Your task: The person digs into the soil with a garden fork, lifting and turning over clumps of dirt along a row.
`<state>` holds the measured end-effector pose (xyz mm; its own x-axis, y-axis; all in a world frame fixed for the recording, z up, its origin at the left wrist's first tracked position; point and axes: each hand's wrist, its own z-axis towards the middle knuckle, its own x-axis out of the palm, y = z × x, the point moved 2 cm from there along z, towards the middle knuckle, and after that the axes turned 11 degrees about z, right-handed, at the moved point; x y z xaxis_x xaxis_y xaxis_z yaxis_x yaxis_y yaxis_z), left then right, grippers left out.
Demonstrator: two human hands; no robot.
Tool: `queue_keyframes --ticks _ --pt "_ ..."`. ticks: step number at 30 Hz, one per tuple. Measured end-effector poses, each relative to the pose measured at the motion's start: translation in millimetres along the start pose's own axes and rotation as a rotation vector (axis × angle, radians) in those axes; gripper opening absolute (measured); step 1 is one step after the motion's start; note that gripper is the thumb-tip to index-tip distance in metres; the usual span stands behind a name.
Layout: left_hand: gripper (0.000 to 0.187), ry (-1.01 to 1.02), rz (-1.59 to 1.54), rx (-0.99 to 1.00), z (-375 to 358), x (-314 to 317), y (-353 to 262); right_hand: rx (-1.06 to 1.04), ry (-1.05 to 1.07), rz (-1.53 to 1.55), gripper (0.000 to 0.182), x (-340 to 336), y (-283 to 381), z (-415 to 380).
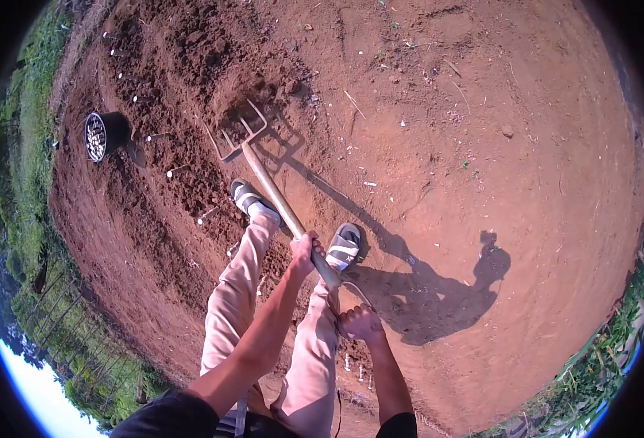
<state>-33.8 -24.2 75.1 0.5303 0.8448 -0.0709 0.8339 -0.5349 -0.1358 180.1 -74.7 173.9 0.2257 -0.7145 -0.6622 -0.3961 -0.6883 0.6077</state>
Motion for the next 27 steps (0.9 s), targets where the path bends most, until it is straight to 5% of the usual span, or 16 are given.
queue_keyframes --ticks 3,4,7,12,14,18,21,23,27 --pt "0.006 0.023 -0.002 -0.062 -4 -6 -29 0.001 0.081 -0.027 0.015 -28 11 24" --pt "0.007 0.064 -0.014 -0.069 -5 -9 -41 0.002 0.263 0.084 0.017 -37 15 34" --pt "0.011 0.098 -0.008 -0.106 -8 -11 -68 0.178 0.116 0.129 0.021 -95 38 56" --pt "0.014 0.293 -0.117 -0.228 -56 -32 -117 0.005 0.165 0.091 0.020 -217 111 74" --pt "0.013 0.371 -0.138 -0.235 -115 -38 -151 -0.112 -0.080 0.035 0.020 -239 149 75" --pt "0.018 0.460 -0.080 -0.078 -124 -68 -158 -0.108 -0.094 0.124 0.022 -298 192 104" --pt "0.033 0.334 0.041 -0.046 -176 -76 -190 -0.083 0.004 0.148 0.026 -334 199 136" --pt "0.031 0.531 0.130 0.045 -165 -124 -192 0.017 -0.011 0.117 0.031 -370 207 158" --pt "0.027 0.322 0.521 0.358 -217 -217 -231 0.059 -0.166 0.049 0.034 -468 224 227"
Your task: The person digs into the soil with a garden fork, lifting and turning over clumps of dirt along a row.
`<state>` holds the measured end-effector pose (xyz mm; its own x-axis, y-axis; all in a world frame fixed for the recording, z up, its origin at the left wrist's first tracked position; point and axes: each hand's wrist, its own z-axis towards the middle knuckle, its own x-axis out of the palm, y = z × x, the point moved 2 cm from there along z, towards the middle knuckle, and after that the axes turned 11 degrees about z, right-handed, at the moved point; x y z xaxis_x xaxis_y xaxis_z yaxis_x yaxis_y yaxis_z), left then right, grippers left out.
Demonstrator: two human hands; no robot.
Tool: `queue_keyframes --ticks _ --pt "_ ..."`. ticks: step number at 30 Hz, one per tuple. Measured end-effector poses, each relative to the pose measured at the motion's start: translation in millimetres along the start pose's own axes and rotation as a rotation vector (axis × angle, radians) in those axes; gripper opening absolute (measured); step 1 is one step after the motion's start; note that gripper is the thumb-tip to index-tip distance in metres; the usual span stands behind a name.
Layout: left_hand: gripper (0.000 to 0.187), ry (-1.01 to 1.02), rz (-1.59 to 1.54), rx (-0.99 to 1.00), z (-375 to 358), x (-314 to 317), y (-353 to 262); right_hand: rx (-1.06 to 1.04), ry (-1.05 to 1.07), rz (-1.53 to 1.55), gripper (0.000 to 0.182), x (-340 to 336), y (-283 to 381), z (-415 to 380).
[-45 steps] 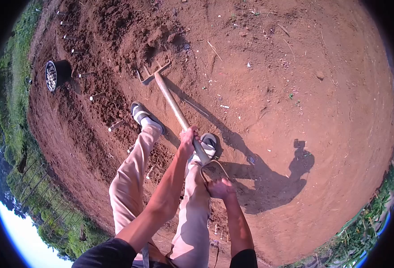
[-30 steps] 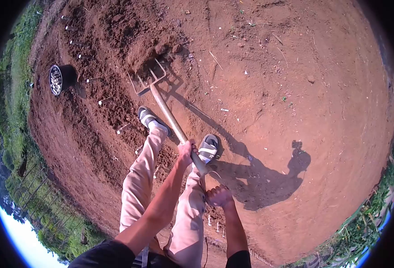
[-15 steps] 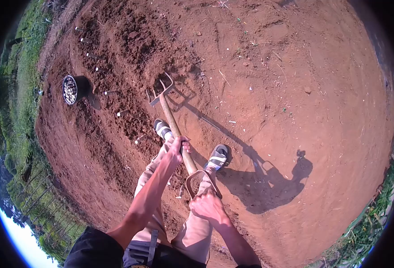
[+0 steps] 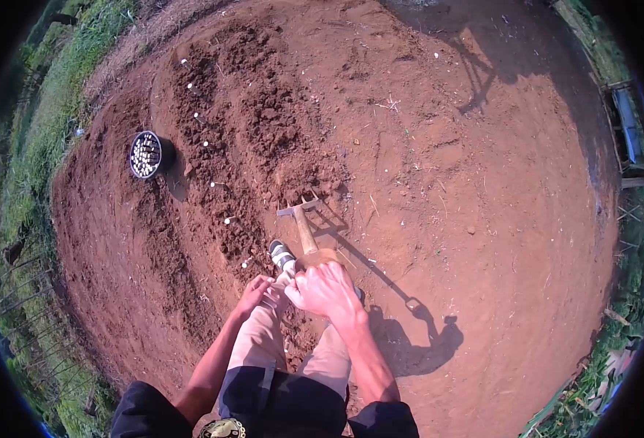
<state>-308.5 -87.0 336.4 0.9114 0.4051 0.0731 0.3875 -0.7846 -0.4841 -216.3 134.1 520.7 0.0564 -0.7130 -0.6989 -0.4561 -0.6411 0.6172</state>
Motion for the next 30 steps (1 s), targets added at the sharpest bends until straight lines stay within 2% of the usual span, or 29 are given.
queue_keyframes --ticks 4,6,8,10,12,14,16,18,21,22,24,26,29,30 --pt "0.027 -0.486 0.097 -0.046 -77 -119 58 -0.047 -0.026 -0.097 0.035 -51 54 64" --pt "0.023 -0.624 -0.156 -0.089 -123 -163 100 -0.052 -0.036 -0.130 0.036 -66 76 92" --pt "0.019 -0.843 -0.352 -0.143 -169 -188 162 -0.050 -0.078 -0.163 0.037 -52 56 129" --pt "0.017 -0.944 -0.454 -0.279 -209 -191 233 -0.042 -0.131 -0.198 0.038 -27 21 158" --pt "0.017 -0.942 -0.490 -0.410 -242 -165 259 -0.022 -0.105 -0.275 0.037 -8 -7 180" --pt "0.019 -0.861 -0.317 -0.472 -242 -141 345 -0.044 -0.143 -0.284 0.037 -4 -19 187" --pt "0.020 -0.670 -0.355 -0.556 -251 -96 321 -0.062 -0.161 -0.291 0.038 -3 -14 183" --pt "0.020 -0.492 -0.438 -0.676 -254 -65 251 0.035 -0.137 -0.262 0.038 -3 -6 176" --pt "0.019 -0.433 -0.444 -0.610 -234 -39 221 0.063 -0.132 -0.257 0.037 7 3 151" --pt "0.019 -0.445 -0.458 -0.597 -225 -39 222 0.086 -0.119 -0.255 0.036 10 4 144" --pt "0.021 -0.459 -0.348 -0.366 -204 -34 229 0.108 -0.053 -0.254 0.036 13 4 128" --pt "0.022 -0.500 -0.416 -0.323 -194 -38 228 0.120 0.012 -0.265 0.036 13 2 122" --pt "0.023 -0.566 -0.548 -0.255 -198 -43 210 0.258 0.311 -0.237 0.043 5 12 123" --pt "0.022 -0.595 -0.616 -0.238 -205 -42 207 0.230 0.303 -0.249 0.043 4 17 121"
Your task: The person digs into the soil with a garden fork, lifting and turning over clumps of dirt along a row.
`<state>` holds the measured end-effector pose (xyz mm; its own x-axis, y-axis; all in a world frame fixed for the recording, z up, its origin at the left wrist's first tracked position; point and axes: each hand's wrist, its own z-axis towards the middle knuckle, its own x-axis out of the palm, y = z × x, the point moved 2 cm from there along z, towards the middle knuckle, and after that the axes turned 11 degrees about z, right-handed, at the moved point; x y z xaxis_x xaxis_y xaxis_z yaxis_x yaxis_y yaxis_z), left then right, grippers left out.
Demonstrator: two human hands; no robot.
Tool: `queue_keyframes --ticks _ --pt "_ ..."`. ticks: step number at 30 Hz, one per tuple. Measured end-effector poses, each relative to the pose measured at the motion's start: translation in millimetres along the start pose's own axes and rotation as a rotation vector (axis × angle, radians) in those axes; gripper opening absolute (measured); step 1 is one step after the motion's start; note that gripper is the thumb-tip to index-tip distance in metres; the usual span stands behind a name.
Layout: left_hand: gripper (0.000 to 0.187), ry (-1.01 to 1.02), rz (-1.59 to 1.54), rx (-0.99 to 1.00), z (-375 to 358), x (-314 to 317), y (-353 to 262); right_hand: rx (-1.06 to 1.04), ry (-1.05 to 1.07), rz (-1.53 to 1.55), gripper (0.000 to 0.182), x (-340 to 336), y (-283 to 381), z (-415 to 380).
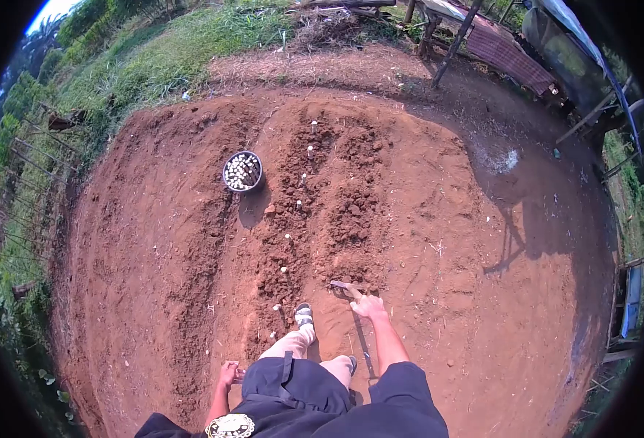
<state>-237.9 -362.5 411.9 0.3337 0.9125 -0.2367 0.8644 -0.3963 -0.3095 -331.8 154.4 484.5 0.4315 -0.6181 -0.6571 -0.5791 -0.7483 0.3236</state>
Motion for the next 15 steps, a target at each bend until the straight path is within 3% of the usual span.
queue_keyframes --ticks 4,5,8,11,13,15 --pt "0.020 0.005 -0.033 0.027 0 -8 21 -0.056 0.131 -0.101 0.053 11 7 -16" --pt "0.020 -0.051 -0.119 0.067 -3 -8 30 -0.065 0.093 -0.065 0.047 15 4 -26" --pt "0.019 -0.081 -0.186 0.020 -11 2 58 -0.090 0.040 -0.038 0.051 16 -15 -61" --pt "0.019 -0.042 -0.023 -0.017 -11 19 101 -0.104 -0.083 0.055 0.048 9 -35 -113" --pt "0.017 0.002 0.161 0.017 32 31 148 -0.072 -0.124 0.081 0.047 18 -50 -143" --pt "0.016 0.011 0.122 -0.020 5 47 151 -0.042 -0.191 0.138 0.044 30 -65 -176"
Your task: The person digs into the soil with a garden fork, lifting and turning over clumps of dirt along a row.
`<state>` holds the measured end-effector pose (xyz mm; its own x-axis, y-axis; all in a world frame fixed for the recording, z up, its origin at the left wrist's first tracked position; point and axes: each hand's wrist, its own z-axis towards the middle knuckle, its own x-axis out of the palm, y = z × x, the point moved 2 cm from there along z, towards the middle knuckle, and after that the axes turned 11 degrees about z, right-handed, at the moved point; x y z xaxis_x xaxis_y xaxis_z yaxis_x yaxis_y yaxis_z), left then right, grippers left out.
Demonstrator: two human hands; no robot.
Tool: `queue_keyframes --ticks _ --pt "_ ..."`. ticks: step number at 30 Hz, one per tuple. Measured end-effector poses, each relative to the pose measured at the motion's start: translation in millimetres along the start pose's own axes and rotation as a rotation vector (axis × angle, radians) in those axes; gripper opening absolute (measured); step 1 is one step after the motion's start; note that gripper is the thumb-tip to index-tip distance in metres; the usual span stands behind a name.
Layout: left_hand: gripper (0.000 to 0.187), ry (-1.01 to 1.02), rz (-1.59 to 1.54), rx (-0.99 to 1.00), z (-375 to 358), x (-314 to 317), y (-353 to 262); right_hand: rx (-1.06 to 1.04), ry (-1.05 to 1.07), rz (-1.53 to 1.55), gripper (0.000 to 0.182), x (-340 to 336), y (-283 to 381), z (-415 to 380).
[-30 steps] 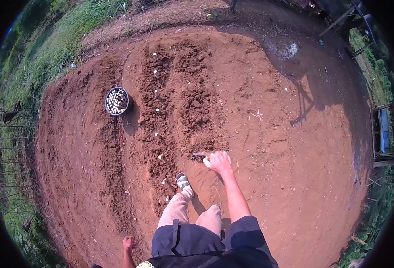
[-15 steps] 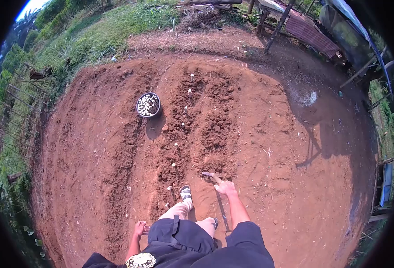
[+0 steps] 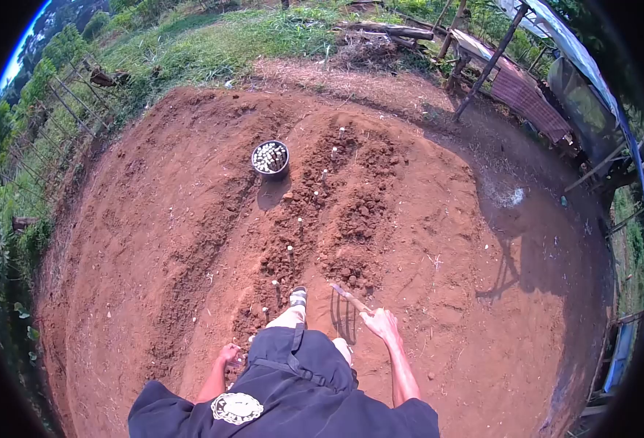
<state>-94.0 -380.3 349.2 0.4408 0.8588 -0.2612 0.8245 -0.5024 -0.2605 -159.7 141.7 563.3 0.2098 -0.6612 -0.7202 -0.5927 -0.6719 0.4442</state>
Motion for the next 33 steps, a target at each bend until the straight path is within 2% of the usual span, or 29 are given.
queue_keyframes --ticks 1,5,7,10,14,17,19,20,21,23,24,25,26,30,33 --pt "0.016 0.007 -0.033 -0.039 -13 7 -4 0.002 -0.001 0.001 0.044 1 2 -16" --pt "0.017 0.000 -0.112 0.055 -42 26 14 0.029 0.058 0.130 0.047 30 -12 -60" --pt "0.017 0.014 -0.130 0.056 -57 35 29 -0.090 0.195 0.182 0.046 50 -26 -65" --pt "0.018 -0.020 -0.138 0.113 -76 43 54 -0.112 0.209 0.218 0.040 81 -48 -77" --pt "0.015 -0.072 -0.134 -0.039 -117 52 95 -0.166 0.061 0.170 0.035 90 -59 -83" --pt "0.012 0.027 0.032 0.041 -113 58 128 -0.138 0.082 0.229 0.034 93 -69 -78" --pt "0.013 0.069 0.013 -0.123 -106 60 147 -0.088 0.104 0.232 0.033 85 -64 -87" --pt "0.013 0.166 0.081 -0.151 -94 57 152 -0.048 0.124 0.234 0.032 79 -59 -90" --pt "0.013 0.173 0.090 -0.151 -88 58 148 -0.038 0.120 0.235 0.032 79 -61 -88" --pt "0.012 0.044 0.020 -0.038 -81 52 129 -0.062 0.121 0.214 0.031 87 -66 -88" --pt "0.015 0.058 -0.058 -0.067 -88 45 108 -0.008 0.104 0.194 0.031 88 -66 -89" --pt "0.020 0.072 -0.141 -0.097 -100 41 88 -0.040 0.072 0.191 0.031 90 -67 -85" --pt "0.022 0.056 -0.177 0.051 -81 34 85 -0.029 0.062 0.186 0.032 85 -64 -82" --pt "0.027 -0.060 -0.353 0.216 -92 7 31 -0.031 -0.033 0.125 0.032 43 -32 -67" --pt "0.028 -0.055 -0.307 0.236 -76 -7 37 -0.012 -0.021 0.096 0.032 2 -4 -70"
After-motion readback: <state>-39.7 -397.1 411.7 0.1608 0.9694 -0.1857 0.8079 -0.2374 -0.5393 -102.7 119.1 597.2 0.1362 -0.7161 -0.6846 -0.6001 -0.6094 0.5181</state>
